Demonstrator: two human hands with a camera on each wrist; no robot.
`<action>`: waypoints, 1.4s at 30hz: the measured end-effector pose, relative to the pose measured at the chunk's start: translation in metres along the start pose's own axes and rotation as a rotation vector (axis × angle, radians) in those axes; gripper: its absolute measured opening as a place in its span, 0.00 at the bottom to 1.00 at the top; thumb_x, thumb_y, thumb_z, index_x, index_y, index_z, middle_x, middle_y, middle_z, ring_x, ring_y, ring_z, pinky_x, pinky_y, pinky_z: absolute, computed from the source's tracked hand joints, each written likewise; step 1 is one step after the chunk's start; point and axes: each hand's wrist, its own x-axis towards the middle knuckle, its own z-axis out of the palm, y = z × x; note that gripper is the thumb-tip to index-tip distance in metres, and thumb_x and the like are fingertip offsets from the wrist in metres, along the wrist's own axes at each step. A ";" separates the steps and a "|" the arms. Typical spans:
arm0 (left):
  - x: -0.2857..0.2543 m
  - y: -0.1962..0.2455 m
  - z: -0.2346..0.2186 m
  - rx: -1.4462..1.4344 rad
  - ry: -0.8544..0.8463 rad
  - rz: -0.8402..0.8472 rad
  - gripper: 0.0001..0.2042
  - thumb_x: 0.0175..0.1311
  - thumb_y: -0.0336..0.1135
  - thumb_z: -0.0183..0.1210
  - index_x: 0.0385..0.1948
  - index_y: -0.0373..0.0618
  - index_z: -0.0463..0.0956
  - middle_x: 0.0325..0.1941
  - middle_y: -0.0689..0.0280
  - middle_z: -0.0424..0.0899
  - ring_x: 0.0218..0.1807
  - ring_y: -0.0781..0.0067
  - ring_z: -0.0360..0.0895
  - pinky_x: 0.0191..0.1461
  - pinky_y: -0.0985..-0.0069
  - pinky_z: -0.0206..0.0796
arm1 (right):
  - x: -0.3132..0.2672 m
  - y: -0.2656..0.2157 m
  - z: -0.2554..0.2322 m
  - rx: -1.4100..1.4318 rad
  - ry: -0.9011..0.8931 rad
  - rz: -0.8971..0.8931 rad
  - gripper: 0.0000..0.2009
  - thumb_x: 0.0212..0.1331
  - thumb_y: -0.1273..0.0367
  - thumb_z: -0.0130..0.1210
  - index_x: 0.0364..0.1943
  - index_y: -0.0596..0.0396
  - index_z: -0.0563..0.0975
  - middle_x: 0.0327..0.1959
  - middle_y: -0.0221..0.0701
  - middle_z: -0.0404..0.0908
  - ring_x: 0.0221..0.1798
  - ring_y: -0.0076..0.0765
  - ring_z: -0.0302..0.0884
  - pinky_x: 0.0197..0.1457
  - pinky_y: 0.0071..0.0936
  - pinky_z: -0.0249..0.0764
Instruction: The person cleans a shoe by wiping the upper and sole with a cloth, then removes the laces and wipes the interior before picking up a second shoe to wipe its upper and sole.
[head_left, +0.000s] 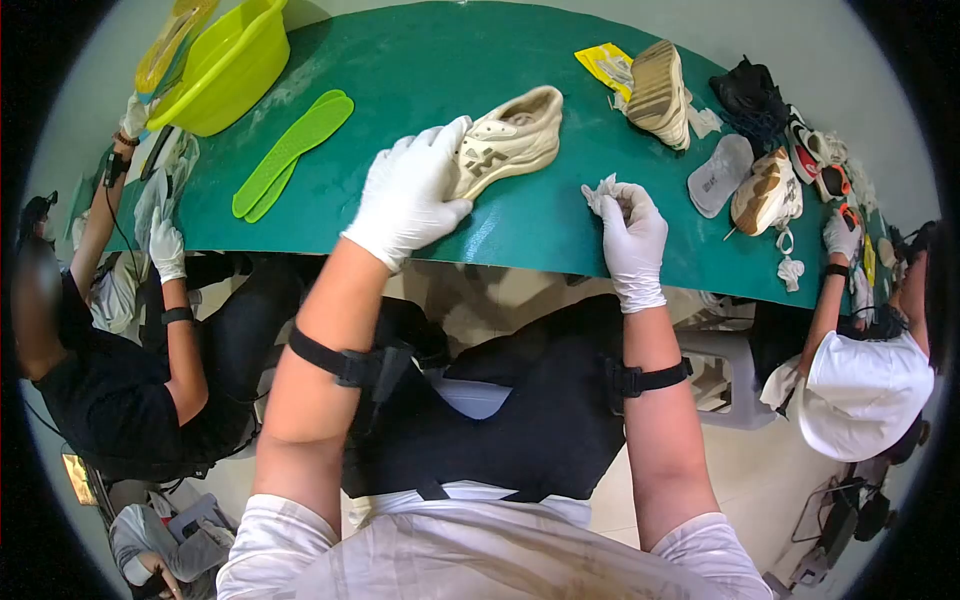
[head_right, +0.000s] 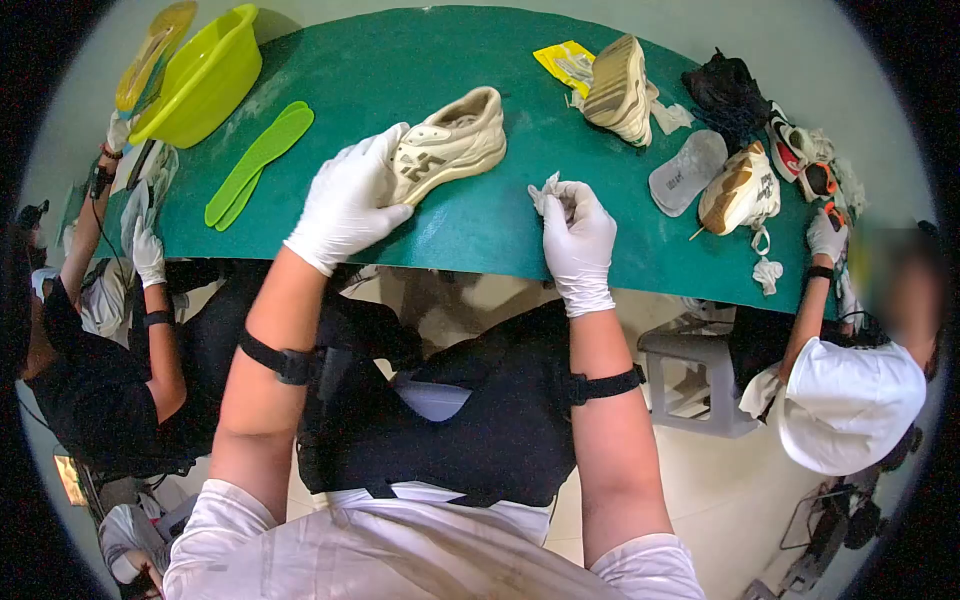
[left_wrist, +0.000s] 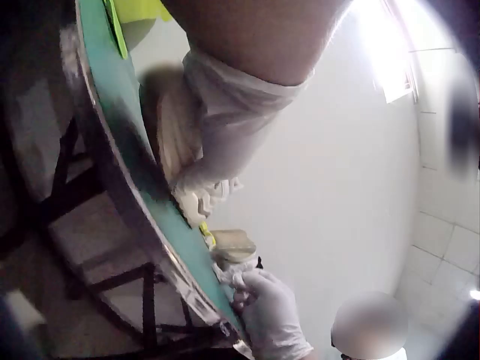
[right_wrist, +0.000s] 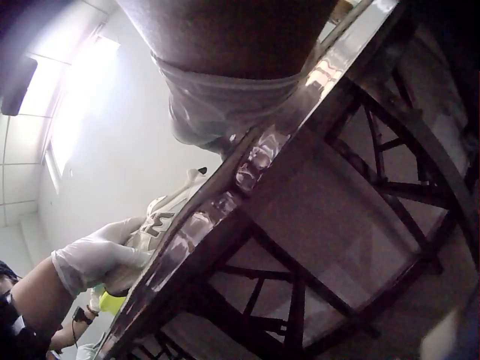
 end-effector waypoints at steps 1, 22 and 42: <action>0.001 -0.010 -0.004 -0.046 -0.021 0.050 0.42 0.47 0.34 0.74 0.70 0.43 0.68 0.64 0.51 0.81 0.65 0.45 0.77 0.69 0.57 0.70 | 0.001 0.002 0.000 -0.015 -0.004 -0.005 0.04 0.70 0.77 0.58 0.39 0.65 0.81 0.31 0.26 0.85 0.32 0.13 0.77 0.41 0.19 0.78; 0.012 -0.031 -0.008 0.180 0.008 0.350 0.30 0.60 0.57 0.70 0.57 0.43 0.81 0.75 0.49 0.70 0.77 0.36 0.63 0.79 0.43 0.53 | 0.003 0.007 -0.002 0.000 0.005 0.009 0.05 0.71 0.74 0.61 0.39 0.64 0.82 0.30 0.25 0.85 0.33 0.14 0.78 0.42 0.18 0.77; -0.037 0.004 0.024 -0.297 0.385 0.060 0.15 0.48 0.43 0.77 0.25 0.42 0.86 0.77 0.41 0.68 0.77 0.33 0.64 0.77 0.49 0.59 | 0.002 -0.002 0.001 0.145 -0.040 0.021 0.04 0.72 0.78 0.56 0.39 0.67 0.80 0.34 0.32 0.86 0.43 0.25 0.87 0.54 0.28 0.84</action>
